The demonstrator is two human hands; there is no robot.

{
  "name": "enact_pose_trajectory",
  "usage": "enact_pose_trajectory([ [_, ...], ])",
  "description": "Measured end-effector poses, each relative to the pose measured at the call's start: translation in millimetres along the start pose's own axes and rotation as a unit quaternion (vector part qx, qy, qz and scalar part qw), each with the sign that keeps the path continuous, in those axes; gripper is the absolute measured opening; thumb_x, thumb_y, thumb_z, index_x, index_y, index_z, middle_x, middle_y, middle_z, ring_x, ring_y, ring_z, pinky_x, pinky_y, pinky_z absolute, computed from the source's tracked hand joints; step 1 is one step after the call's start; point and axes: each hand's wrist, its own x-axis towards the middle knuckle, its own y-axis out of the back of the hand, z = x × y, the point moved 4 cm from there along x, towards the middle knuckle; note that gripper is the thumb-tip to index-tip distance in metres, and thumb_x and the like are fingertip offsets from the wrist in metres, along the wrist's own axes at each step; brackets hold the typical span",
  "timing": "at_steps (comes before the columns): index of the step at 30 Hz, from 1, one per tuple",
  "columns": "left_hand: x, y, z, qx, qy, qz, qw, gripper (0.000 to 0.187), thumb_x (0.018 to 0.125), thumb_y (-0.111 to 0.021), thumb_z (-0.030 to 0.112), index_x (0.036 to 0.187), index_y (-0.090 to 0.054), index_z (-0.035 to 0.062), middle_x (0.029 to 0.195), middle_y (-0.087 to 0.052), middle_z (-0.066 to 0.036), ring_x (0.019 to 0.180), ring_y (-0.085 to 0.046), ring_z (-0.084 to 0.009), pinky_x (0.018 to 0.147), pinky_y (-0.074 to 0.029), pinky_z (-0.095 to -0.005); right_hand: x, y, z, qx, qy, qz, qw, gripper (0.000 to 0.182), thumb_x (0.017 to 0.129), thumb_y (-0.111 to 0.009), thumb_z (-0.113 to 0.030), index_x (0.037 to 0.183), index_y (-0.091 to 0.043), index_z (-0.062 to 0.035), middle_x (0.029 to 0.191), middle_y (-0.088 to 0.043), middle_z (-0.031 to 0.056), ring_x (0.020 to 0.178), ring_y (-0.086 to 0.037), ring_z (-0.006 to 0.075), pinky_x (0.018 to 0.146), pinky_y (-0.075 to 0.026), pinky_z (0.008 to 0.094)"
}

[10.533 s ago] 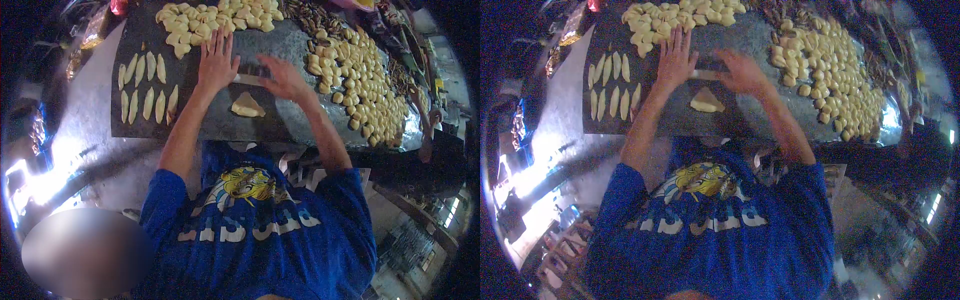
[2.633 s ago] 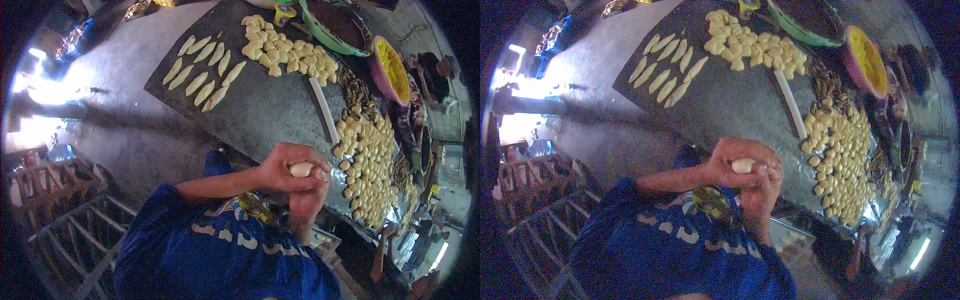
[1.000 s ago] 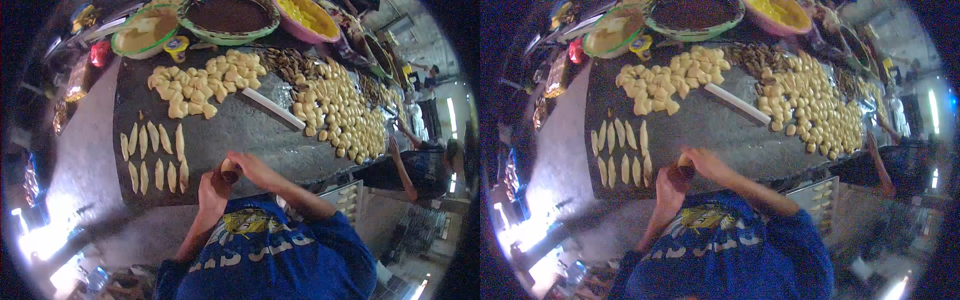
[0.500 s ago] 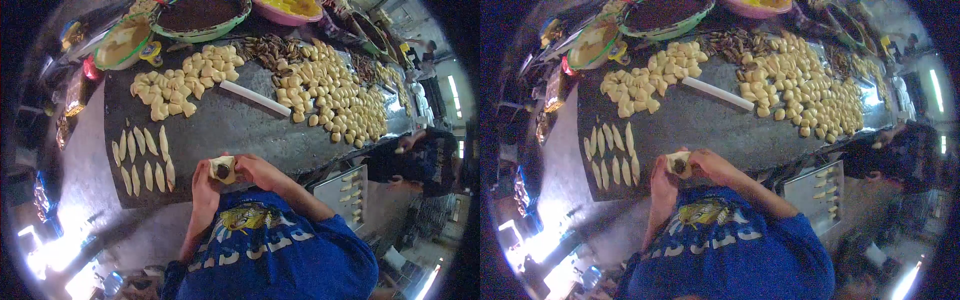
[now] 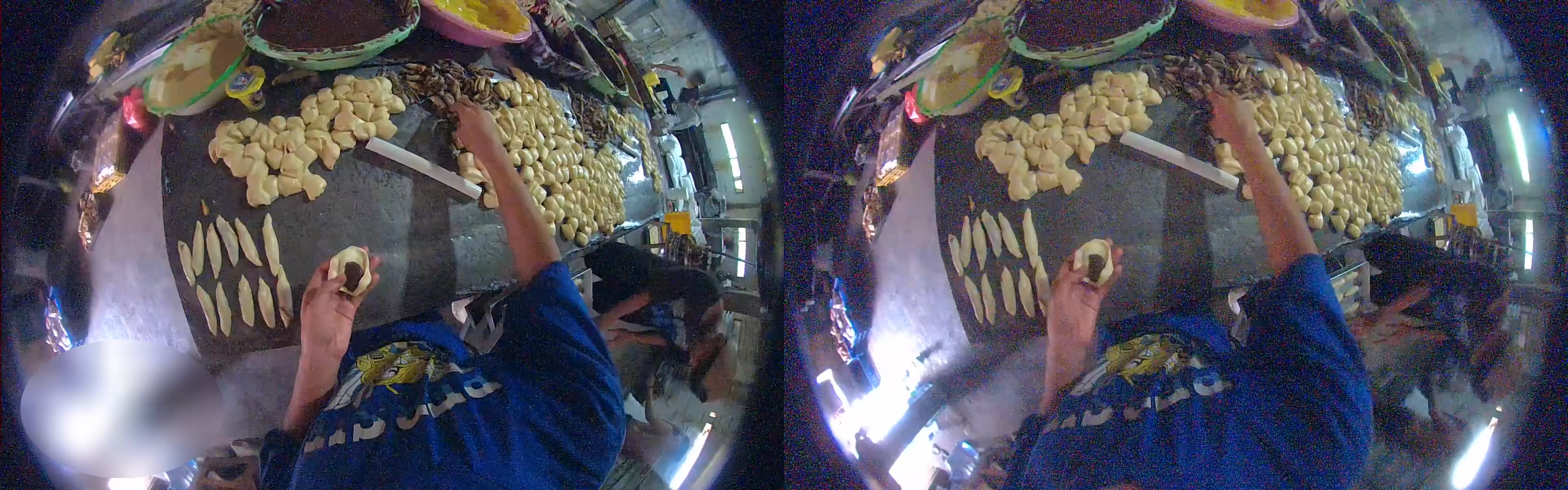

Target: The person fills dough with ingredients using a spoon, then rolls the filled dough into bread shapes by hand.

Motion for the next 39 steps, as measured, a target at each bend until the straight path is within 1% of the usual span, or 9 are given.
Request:
enact_pose_trajectory([
  [5,-10.3,-3.2,13.3,-0.006,0.013,-0.01,1.0,0.038,0.09,-0.039,0.003,0.127,-0.045,-0.0052,0.133,-0.052,-0.025,0.124,-0.052,-0.0432,0.1,-0.049,-0.0519,12.0,-3.1,6.3,-0.154,-0.024,-0.157,0.975,0.025,0.075,-0.065,-0.01,0.099,-0.063,-0.0027,0.1,-0.062,0.0168,0.101,-0.06,0.0384,0.085,-0.051,0.0478],
  [9,-17.6,-2.9,13.0,-0.044,0.001,-0.025,0.999,0.039,0.09,-0.039,0.004,0.128,-0.046,-0.0038,0.129,-0.055,-0.024,0.122,-0.055,-0.0419,0.098,-0.05,-0.0507,9.5,22.6,-11.4,-0.136,0.139,-0.098,0.976,0.027,0.084,-0.06,-0.018,0.108,-0.064,-0.0063,0.094,-0.066,0.0187,0.085,-0.064,0.0392,0.075,-0.053,0.0481],
  [11,-20.9,-10.3,13.7,-0.034,-0.008,-0.027,0.999,0.04,0.09,-0.039,0.005,0.128,-0.047,-0.0038,0.127,-0.056,-0.023,0.12,-0.056,-0.041,0.098,-0.05,-0.0499,2.3,15.2,-3.7,0.072,0.081,-0.021,0.994,0.028,0.08,-0.069,-0.015,0.106,-0.065,-0.0063,0.091,-0.066,0.0159,0.083,-0.065,0.0344,0.075,-0.053,0.0435],
  [13,-23.6,-13.3,10.6,-0.011,-0.025,-0.028,0.999,0.04,0.09,-0.039,0.006,0.128,-0.048,-0.0033,0.125,-0.057,-0.022,0.118,-0.058,-0.0387,0.097,-0.05,-0.0466,-23.9,79.0,-93.9,0.218,-0.019,-0.042,0.975,0.026,0.077,-0.075,-0.013,0.1,-0.066,-0.0043,0.091,-0.067,0.0128,0.084,-0.067,0.0286,0.076,-0.054,0.0379],
  [17,-29.0,-15.8,-5.2,0.042,-0.043,-0.007,0.998,0.037,0.097,-0.04,0.017,0.128,-0.049,0.0004,0.127,-0.057,-0.018,0.118,-0.058,-0.0328,0.098,-0.05,-0.0474,-91.7,142.5,-214.5,0.331,0.16,-0.072,0.927,0.017,0.077,-0.073,-0.003,0.094,-0.067,-0.0033,0.092,-0.068,0.009,0.085,-0.066,0.0225,0.078,-0.052,0.0323],
  [22,-40.7,-29.4,-24.9,0.07,-0.053,0.013,0.996,0.038,0.099,-0.039,0.021,0.129,-0.051,0.001,0.124,-0.06,-0.012,0.111,-0.06,-0.0229,0.096,-0.05,-0.0422,-142.0,147.6,-249.7,0.257,0.328,0.006,0.909,0.028,0.066,-0.075,-0.006,0.093,-0.069,-0.0082,0.1,-0.066,0.0061,0.088,-0.063,0.0259,0.075,-0.05,0.0384],
  [34,-60.2,-74.6,-46.4,0.21,-0.062,-0.006,0.976,0.035,0.099,-0.04,0.014,0.128,-0.052,-0.0011,0.12,-0.061,-0.01,0.11,-0.059,-0.0165,0.095,-0.047,-0.0307,-205.1,161.4,-215.1,0.254,0.405,0.17,0.862,0.03,0.069,-0.079,-0.017,0.098,-0.07,-0.0119,0.105,-0.061,0.0045,0.093,-0.058,0.0253,0.077,-0.047,0.0385],
  [37,-65.4,-79.3,-55.4,0.305,-0.1,-0.049,0.946,0.032,0.099,-0.043,0.013,0.126,-0.052,-0.0015,0.114,-0.062,-0.009,0.106,-0.059,-0.0128,0.094,-0.046,-0.0282,-195.7,174.2,-210.1,0.393,0.2,0.08,0.894,0.018,0.077,-0.075,-0.012,0.094,-0.069,-0.0094,0.1,-0.059,0.0056,0.093,-0.058,0.0221,0.078,-0.047,0.0354],
  [39,-69.5,-81.5,-59.7,0.34,-0.116,-0.073,0.93,0.029,0.098,-0.048,0.012,0.124,-0.054,-0.0015,0.109,-0.064,-0.007,0.102,-0.059,-0.0108,0.092,-0.046,-0.0269,-193.7,163.9,-207.8,0.557,0.033,0.015,0.83,0.017,0.079,-0.074,-0.011,0.094,-0.068,-0.0068,0.098,-0.058,0.0069,0.094,-0.057,0.0209,0.081,-0.047,0.034],
])
